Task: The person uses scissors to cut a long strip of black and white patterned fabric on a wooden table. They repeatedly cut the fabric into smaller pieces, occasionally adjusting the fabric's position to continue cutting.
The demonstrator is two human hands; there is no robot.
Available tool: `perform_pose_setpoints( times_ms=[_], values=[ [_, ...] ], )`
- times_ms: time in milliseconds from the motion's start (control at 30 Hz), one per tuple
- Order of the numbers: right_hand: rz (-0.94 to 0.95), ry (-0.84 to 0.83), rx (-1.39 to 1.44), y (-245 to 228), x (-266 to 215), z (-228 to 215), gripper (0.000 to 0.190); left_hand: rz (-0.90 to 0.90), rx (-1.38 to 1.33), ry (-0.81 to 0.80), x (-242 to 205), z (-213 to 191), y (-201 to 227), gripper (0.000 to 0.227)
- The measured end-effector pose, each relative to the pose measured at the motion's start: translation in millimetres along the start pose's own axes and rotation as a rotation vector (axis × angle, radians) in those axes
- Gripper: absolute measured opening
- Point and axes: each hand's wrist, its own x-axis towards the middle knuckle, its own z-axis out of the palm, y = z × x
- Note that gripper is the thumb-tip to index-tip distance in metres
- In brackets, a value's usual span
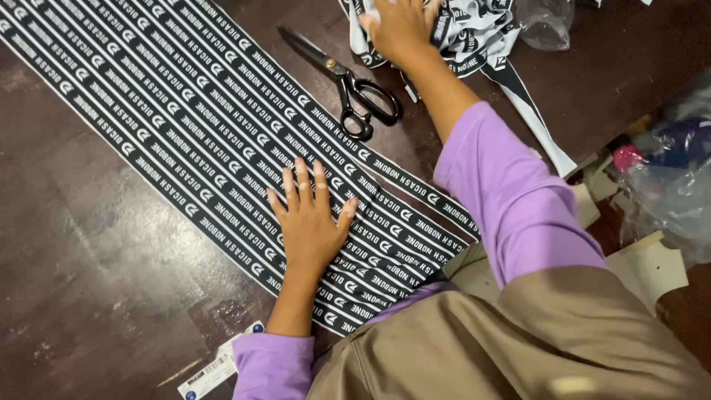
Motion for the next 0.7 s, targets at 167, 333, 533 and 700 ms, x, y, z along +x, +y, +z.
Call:
perform_pose_setpoints(
  times_ms=[167, 333, 533, 700],
  values=[
    [-0.003, -0.099, -0.067, 58, -37, 14, 0.05, -0.013, 0.012, -0.016, 0, 0, 0, 0.087],
    [-0.119, 0.12, -0.173, 189, -59, -3, 0.037, -0.001, 0.017, 0.009, 1, 2, 0, 0.085],
    [0.008, 0.17, -0.166, 222, -78, -60, 0.045, 0.0, 0.026, 0.063, -1, 5, -2, 0.084],
    [-0.44, 0.384, 0.271, 104, -108, -32, 0.018, -0.011, 0.008, 0.033, -1, 4, -1, 0.084]
  ],
)
